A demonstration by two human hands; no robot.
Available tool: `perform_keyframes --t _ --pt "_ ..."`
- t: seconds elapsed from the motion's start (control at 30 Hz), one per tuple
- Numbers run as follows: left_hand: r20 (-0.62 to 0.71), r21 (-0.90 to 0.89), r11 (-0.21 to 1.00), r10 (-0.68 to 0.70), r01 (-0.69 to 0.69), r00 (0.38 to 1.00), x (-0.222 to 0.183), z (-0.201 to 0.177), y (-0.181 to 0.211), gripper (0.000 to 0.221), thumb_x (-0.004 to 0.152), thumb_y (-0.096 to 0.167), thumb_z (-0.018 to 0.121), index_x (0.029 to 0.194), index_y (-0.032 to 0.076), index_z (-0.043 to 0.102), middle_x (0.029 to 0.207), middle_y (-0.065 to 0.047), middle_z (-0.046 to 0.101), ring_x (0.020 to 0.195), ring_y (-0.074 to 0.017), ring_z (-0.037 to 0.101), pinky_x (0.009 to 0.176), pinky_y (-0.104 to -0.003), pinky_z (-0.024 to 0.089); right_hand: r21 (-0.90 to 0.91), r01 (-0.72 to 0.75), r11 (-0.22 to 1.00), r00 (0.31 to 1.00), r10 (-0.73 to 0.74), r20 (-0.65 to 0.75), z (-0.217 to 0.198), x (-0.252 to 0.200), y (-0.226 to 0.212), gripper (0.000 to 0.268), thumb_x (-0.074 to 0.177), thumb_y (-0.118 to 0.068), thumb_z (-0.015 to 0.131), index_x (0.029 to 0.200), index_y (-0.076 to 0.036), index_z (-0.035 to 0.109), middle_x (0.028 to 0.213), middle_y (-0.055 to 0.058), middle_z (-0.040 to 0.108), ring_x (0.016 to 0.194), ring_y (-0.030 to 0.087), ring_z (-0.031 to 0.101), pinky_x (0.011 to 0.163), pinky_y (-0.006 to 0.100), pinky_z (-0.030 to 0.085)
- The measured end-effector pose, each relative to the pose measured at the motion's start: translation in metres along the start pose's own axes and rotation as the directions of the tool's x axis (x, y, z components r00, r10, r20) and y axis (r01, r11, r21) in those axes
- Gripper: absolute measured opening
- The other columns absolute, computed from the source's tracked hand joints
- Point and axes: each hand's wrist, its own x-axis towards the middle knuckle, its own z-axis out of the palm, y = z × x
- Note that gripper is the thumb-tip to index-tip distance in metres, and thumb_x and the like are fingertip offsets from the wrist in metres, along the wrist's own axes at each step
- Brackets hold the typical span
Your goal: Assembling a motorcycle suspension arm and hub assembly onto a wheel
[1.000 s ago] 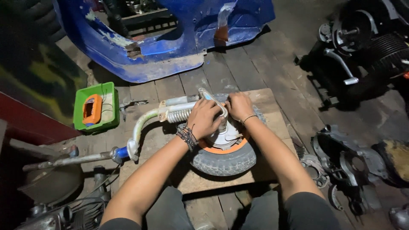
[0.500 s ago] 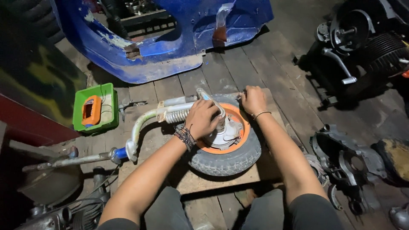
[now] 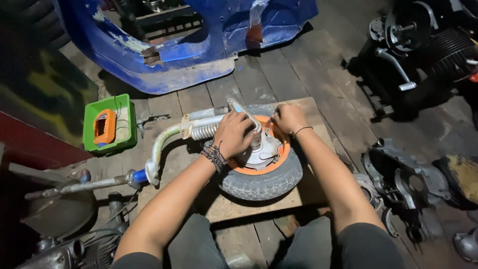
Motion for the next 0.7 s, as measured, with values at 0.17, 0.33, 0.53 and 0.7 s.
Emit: perform_keyframes --t 0.17,0.33,0.53,0.7 --pt "-0.02 0.002 1.0 0.03 -0.03 0.999 0.002 -0.013 0.009 0.02 0.088 0.03 0.072 0.102 0.017 0.07 0.102 -0.006 0.065 0.103 -0.0299 0.066 0.106 -0.05 0.043 -0.137 -0.055 0.989 0.978 0.026 -0.205 -0.017 -0.002 0.017 0.026 0.095 -0.032 0.065 0.098 -0.008 0.075 0.087 0.017 0.074 0.092 0.039 0.073 0.082 0.05 0.057" --pt "-0.032 -0.002 0.999 0.049 -0.049 0.998 -0.001 -0.013 0.008 0.021 0.088 0.033 0.074 0.1 0.016 0.069 0.099 -0.007 0.064 0.101 -0.0301 0.065 0.104 -0.05 0.045 -0.02 -0.044 0.999 0.996 0.042 -0.085 -0.012 -0.014 0.01 0.025 0.091 -0.027 0.068 0.098 -0.005 0.077 0.088 0.019 0.076 0.093 0.043 0.073 0.082 0.055 0.057" --pt "-0.025 0.003 0.999 0.043 -0.043 0.999 -0.005 -0.007 0.003 0.022 0.089 0.036 0.071 0.101 0.019 0.068 0.1 -0.005 0.062 0.103 -0.0293 0.064 0.106 -0.051 0.042 -0.107 -0.098 0.989 0.988 0.084 -0.132 -0.016 -0.014 0.012 0.027 0.092 -0.031 0.068 0.098 -0.006 0.077 0.086 0.017 0.076 0.091 0.041 0.074 0.079 0.053 0.058" --pt "-0.008 -0.003 0.999 0.035 -0.035 0.999 -0.006 -0.004 0.003 0.022 0.09 0.036 0.07 0.104 0.019 0.069 0.1 -0.004 0.063 0.103 -0.0293 0.065 0.109 -0.053 0.04 -0.241 -0.16 0.957 0.978 0.121 -0.169 -0.03 -0.015 0.027 0.032 0.091 -0.038 0.069 0.097 -0.008 0.079 0.085 0.015 0.077 0.089 0.038 0.076 0.076 0.05 0.06"
